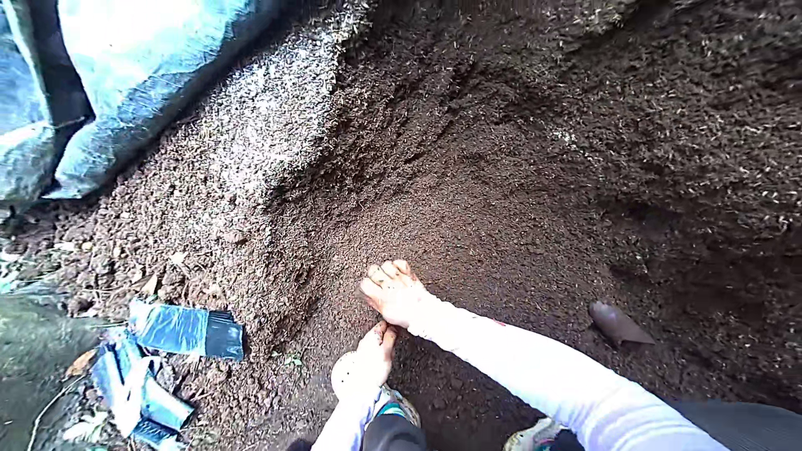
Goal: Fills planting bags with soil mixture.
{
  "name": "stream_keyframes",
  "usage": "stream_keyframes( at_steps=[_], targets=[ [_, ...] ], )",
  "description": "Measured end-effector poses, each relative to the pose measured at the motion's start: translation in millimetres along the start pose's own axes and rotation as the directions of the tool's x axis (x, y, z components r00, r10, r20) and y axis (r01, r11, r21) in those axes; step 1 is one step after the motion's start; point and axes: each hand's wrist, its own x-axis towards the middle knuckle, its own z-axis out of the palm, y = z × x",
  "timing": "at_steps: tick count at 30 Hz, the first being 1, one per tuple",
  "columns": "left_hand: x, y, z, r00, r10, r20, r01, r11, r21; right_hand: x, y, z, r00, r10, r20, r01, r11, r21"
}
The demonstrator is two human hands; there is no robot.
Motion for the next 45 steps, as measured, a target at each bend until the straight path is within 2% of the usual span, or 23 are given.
stream_keyframes(
  at_steps=[2, 3, 4, 5, 6, 9, 11, 12, 13, 15, 16, 17, 18, 20, 21, 24, 26, 29, 32, 35, 38, 40, 45],
  targets=[
    [1, -1, 3, 1.0, 0.009, -0.004, -0.009, 0.998, -0.065, 16, 2, -4, 0.951, -0.043, -0.307, 0.012, 0.995, -0.103],
    [0, -2, 4, 1.0, 0.002, -0.004, -0.002, 0.996, -0.085, 14, 6, 4, 0.94, -0.046, -0.339, 0.015, 0.995, -0.094],
    [-1, 0, 4, 1.0, -0.012, -0.01, 0.011, 0.995, -0.096, 4, 11, 15, 0.965, -0.04, -0.258, 0.023, 0.998, -0.067],
    [-1, 2, 4, 1.0, -0.023, -0.013, 0.021, 0.994, -0.105, -8, 17, 21, 0.997, -0.032, -0.067, 0.033, 0.999, 0.01],
    [0, 2, 4, 0.999, -0.027, -0.019, 0.025, 0.994, -0.104, -13, 24, 22, 0.995, -0.005, 0.096, -0.003, 0.996, 0.086],
    [5, 1, 2, 0.997, -0.072, -0.016, 0.072, 0.997, 0.001, 1, 40, -5, 0.968, 0.113, 0.224, -0.15, 0.976, 0.157],
    [6, 4, -2, 0.98, -0.193, 0.049, 0.184, 0.971, 0.151, 7, 56, -33, 0.838, 0.271, 0.474, -0.364, 0.924, 0.115],
    [9, 8, -3, 0.96, -0.267, 0.081, 0.248, 0.95, 0.189, 4, 67, -40, 0.717, 0.341, 0.608, -0.464, 0.885, 0.051],
    [11, 11, -1, 0.939, -0.323, 0.115, 0.3, 0.936, 0.185, -5, 78, -40, 0.562, 0.388, 0.73, -0.552, 0.834, -0.018],
    [13, 16, 5, 0.905, -0.393, 0.165, 0.388, 0.92, 0.063, -32, 91, -24, 0.277, 0.374, 0.885, -0.674, 0.732, -0.098],
    [13, 19, 7, 0.898, -0.408, 0.166, 0.413, 0.911, 0.005, -44, 92, -13, 0.211, 0.336, 0.918, -0.723, 0.685, -0.085],
    [13, 22, 8, 0.899, -0.412, 0.15, 0.419, 0.908, -0.015, -54, 91, -4, 0.215, 0.308, 0.927, -0.765, 0.643, -0.036],
    [14, 26, 9, 0.904, -0.408, 0.127, 0.413, 0.911, -0.013, -59, 89, 1, 0.261, 0.299, 0.918, -0.782, 0.623, 0.019],
    [12, 34, 10, 0.915, -0.394, 0.086, 0.395, 0.919, 0.0, -56, 83, -3, 0.342, 0.31, 0.887, -0.757, 0.65, 0.065],
    [10, 37, 11, 0.918, -0.392, 0.065, 0.392, 0.92, 0.016, -52, 78, -9, 0.352, 0.319, 0.88, -0.731, 0.681, 0.045],
    [6, 46, 18, 0.924, -0.38, -0.024, 0.381, 0.923, 0.054, -33, 52, -36, 0.313, 0.396, 0.863, -0.62, 0.774, -0.13],
    [7, 46, 23, 0.924, -0.37, -0.099, 0.375, 0.927, 0.029, -29, 40, -44, 0.318, 0.448, 0.835, -0.584, 0.787, -0.2],
    [10, 38, 21, 0.915, -0.358, -0.186, 0.346, 0.933, -0.095, -30, 39, -49, 0.338, 0.451, 0.826, -0.603, 0.777, -0.178],
    [-6, 49, -1, 0.933, -0.321, -0.164, 0.289, 0.938, -0.191, -31, 37, -76, 0.437, 0.355, 0.826, -0.648, 0.762, 0.015],
    [-44, 56, -36, 0.951, -0.26, -0.167, 0.21, 0.941, -0.267, -37, 34, -114, 0.567, 0.312, 0.762, -0.738, 0.603, 0.303],
    [-100, 43, -80, 0.944, -0.249, -0.217, 0.165, 0.925, -0.343, -65, 62, -135, 0.676, 0.309, 0.669, -0.672, 0.631, 0.388],
    [-141, 25, -103, 0.924, -0.234, -0.303, 0.11, 0.921, -0.375, -92, 89, -139, 0.673, 0.359, 0.647, -0.681, 0.643, 0.352],
    [-215, -46, -132, 0.815, -0.281, -0.507, 0.041, 0.9, -0.434, -166, 142, -118, 0.473, 0.54, 0.696, -0.861, 0.451, 0.235]
  ],
)
